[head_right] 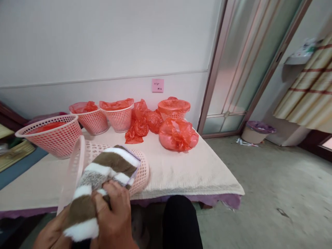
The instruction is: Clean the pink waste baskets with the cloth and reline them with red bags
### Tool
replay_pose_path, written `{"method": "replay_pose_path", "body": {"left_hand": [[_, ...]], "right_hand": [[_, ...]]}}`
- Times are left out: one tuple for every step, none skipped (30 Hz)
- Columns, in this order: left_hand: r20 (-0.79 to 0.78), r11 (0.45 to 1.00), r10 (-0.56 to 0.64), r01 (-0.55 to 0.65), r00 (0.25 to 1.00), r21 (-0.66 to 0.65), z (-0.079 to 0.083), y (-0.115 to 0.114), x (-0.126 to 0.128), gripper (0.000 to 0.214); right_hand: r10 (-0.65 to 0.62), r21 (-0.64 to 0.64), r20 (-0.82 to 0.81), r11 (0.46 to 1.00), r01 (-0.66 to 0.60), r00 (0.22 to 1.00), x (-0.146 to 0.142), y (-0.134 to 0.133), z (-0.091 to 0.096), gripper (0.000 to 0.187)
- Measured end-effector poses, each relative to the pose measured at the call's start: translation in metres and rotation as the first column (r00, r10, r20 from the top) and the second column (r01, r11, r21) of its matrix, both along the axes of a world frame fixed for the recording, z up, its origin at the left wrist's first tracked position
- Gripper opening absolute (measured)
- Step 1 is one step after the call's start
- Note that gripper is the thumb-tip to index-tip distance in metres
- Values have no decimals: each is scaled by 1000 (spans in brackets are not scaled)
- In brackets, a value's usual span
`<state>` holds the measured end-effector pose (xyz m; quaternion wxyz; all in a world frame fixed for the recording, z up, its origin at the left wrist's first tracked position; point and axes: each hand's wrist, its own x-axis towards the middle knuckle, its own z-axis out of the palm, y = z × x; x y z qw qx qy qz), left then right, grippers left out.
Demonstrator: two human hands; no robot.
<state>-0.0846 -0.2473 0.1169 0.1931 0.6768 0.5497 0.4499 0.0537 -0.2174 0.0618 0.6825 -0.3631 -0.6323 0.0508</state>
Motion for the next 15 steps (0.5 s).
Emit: {"method": "replay_pose_path", "body": {"left_hand": [[33,999,-19,20,999,-42,-1,0,1,39],[62,995,-26,32,998,-90,-2,0,2,38],[86,990,-23,35,996,-138,-3,0,2,39],[113,984,4,16,994,-175,-5,-1,2,39],[138,979,37,-8,990,-205,-6,-1,1,40],[159,971,73,-34,985,-237,-6,-1,0,42],[183,962,111,-60,977,-265,-7,0,0,44],[210,954,148,-83,966,-289,-6,1,1,45],[237,946,179,-101,955,-307,-4,3,3,46],[266,941,198,-107,943,-321,-1,5,6,47],[297,939,206,-103,932,-328,2,7,10,48],[332,940,211,-97,920,-328,6,10,16,49],[367,942,213,-91,906,-322,10,13,22,50],[403,945,210,-78,891,-318,13,16,28,51],[440,947,209,-69,873,-313,17,18,33,51]], "right_hand": [[-33,32,41,999,32,999,2,4,-2,43],[-68,53,83,997,64,994,7,10,-6,42],[-107,48,110,994,103,988,15,18,-12,41],[-148,18,122,989,147,981,25,28,-19,40],[-195,-32,109,979,200,975,35,38,-28,39],[-214,-103,107,969,225,971,45,46,-36,38],[-224,-161,86,958,236,971,53,53,-45,38],[-236,-222,42,945,239,971,58,58,-51,37],[-233,-271,1,936,225,972,61,59,-56,36],[-221,-302,-36,932,201,975,61,57,-58,36],[-197,-315,-61,934,169,978,58,52,-56,36],[-161,-310,-69,942,132,985,52,45,-52,36],[-116,-290,-63,953,93,991,45,35,-46,37],[-73,-257,-56,965,56,996,35,25,-38,38],[-32,-229,-50,973,19,998,24,15,-30,39]]}}
